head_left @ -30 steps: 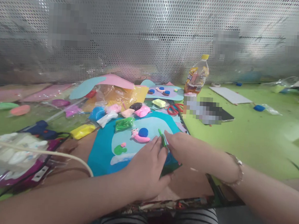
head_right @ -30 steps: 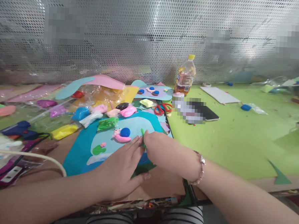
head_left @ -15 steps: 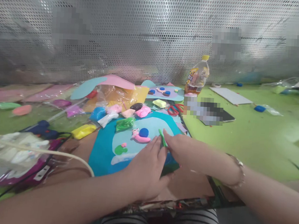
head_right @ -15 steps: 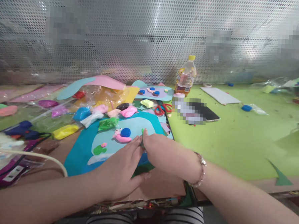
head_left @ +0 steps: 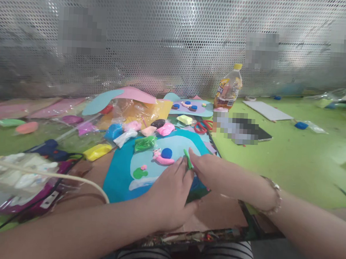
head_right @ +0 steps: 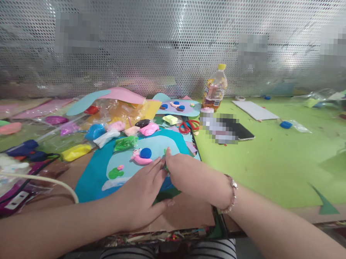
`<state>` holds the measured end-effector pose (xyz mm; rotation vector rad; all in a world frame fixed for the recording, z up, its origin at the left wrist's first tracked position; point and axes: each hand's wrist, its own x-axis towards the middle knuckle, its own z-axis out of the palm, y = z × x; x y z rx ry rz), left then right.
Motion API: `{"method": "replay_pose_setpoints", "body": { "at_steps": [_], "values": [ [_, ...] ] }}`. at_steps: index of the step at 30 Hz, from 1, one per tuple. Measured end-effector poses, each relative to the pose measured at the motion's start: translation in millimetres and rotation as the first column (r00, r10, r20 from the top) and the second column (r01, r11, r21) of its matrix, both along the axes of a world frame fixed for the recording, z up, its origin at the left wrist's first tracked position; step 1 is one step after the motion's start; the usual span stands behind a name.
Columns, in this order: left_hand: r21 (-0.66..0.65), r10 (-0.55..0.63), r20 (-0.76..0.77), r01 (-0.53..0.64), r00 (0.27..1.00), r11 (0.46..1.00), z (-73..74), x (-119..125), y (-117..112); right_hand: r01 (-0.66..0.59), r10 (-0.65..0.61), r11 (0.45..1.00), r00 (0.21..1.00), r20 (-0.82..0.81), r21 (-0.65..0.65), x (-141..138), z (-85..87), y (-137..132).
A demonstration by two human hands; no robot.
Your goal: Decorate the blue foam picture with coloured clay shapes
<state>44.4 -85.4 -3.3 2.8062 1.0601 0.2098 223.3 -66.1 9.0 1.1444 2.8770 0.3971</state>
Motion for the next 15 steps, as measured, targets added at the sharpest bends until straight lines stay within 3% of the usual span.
{"method": "replay_pose_setpoints", "body": {
  "at_steps": [7, 11, 15],
  "values": [
    [0.039, 0.02, -0.048, -0.019, 0.999, 0.999, 3.2, 0, -2, 0.046, -0.037, 0.991, 0.997, 0.066, -0.126, 4, 11.4, 21],
    [0.126, 0.042, -0.079, -0.032, 0.996, 0.992, 7.7, 2, -7, 0.2, -0.206, 0.957, 0.978, -0.009, -0.209, 2, 22.3, 30],
    [0.152, 0.059, -0.099, -0.044, 0.993, 0.987, 10.9, 4, -10, 0.18, -0.196, 0.968, 0.977, -0.083, -0.173, 0, 19.3, 27]
  ]
}}
